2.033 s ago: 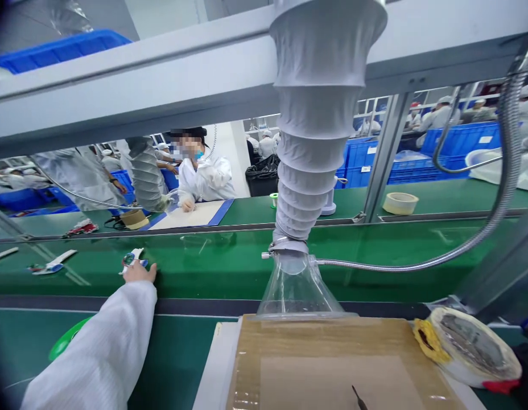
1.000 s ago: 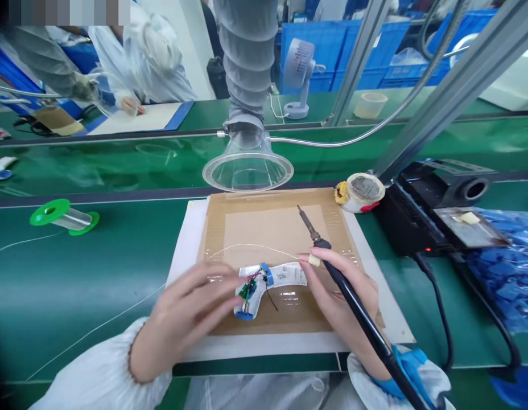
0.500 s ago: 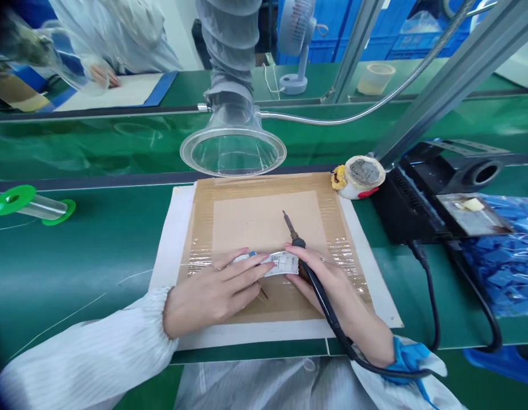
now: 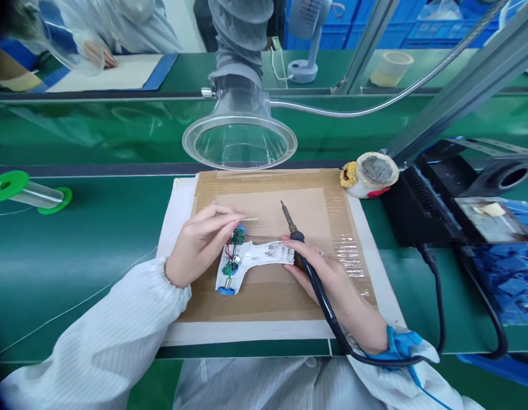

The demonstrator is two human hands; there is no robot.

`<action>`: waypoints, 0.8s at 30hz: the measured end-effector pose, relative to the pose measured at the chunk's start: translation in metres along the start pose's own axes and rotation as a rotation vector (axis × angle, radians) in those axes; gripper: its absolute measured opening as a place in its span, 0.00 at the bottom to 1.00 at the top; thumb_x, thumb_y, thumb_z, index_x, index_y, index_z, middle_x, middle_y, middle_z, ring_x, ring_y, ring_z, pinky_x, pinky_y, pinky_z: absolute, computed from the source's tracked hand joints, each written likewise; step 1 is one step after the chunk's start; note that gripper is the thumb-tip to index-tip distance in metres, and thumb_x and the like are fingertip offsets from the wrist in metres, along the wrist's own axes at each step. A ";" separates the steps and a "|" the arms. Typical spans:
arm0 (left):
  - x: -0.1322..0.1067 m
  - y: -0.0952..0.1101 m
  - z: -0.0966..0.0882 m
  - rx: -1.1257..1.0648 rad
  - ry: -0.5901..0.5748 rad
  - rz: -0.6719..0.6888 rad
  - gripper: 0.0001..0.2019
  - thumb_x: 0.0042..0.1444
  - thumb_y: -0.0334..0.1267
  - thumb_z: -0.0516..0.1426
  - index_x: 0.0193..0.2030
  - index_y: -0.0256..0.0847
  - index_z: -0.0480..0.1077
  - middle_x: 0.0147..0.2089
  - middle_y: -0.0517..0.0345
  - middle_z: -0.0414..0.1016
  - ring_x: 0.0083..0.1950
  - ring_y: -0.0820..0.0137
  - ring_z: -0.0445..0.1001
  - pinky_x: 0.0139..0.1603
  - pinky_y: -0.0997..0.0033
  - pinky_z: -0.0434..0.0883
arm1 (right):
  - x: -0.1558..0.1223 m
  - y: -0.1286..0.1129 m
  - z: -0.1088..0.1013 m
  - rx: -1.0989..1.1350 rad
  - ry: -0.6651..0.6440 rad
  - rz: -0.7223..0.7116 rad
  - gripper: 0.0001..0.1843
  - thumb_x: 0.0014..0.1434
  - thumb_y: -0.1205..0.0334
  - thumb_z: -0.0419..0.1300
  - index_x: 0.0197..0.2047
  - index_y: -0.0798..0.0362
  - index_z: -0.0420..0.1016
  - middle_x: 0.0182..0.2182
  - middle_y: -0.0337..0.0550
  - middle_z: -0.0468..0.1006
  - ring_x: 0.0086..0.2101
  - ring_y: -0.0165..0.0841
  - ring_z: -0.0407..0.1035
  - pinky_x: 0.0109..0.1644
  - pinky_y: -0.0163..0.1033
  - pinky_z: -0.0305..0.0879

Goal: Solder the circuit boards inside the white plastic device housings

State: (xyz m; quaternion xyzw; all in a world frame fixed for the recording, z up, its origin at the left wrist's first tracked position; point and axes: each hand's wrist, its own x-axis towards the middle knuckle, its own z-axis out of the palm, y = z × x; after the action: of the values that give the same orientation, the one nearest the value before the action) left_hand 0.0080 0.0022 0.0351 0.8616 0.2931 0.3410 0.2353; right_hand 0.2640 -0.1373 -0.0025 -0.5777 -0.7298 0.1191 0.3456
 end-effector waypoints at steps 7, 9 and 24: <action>-0.009 0.013 0.004 -0.031 -0.003 0.094 0.07 0.73 0.31 0.58 0.48 0.44 0.78 0.37 0.63 0.83 0.54 0.67 0.82 0.80 0.39 0.59 | -0.001 -0.018 -0.003 0.143 0.460 0.144 0.13 0.75 0.59 0.62 0.60 0.45 0.77 0.44 0.43 0.89 0.42 0.41 0.86 0.52 0.49 0.85; -0.010 0.012 0.007 0.002 -0.018 0.145 0.06 0.72 0.32 0.60 0.44 0.44 0.79 0.38 0.60 0.83 0.57 0.65 0.81 0.79 0.39 0.62 | -0.004 -0.020 -0.001 0.239 0.616 0.141 0.12 0.75 0.51 0.62 0.56 0.45 0.80 0.38 0.41 0.87 0.30 0.38 0.83 0.37 0.46 0.83; -0.008 0.012 0.015 0.333 -0.067 0.183 0.11 0.74 0.32 0.55 0.40 0.38 0.78 0.40 0.54 0.78 0.44 0.63 0.78 0.62 0.49 0.75 | 0.013 -0.023 0.013 -0.033 0.106 0.126 0.17 0.74 0.63 0.62 0.63 0.43 0.76 0.56 0.42 0.86 0.49 0.37 0.85 0.59 0.40 0.81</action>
State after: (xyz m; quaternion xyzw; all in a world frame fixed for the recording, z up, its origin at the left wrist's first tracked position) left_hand 0.0180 -0.0153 0.0292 0.9227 0.2578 0.2787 0.0671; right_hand 0.2374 -0.1293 0.0057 -0.6337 -0.6746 0.0978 0.3658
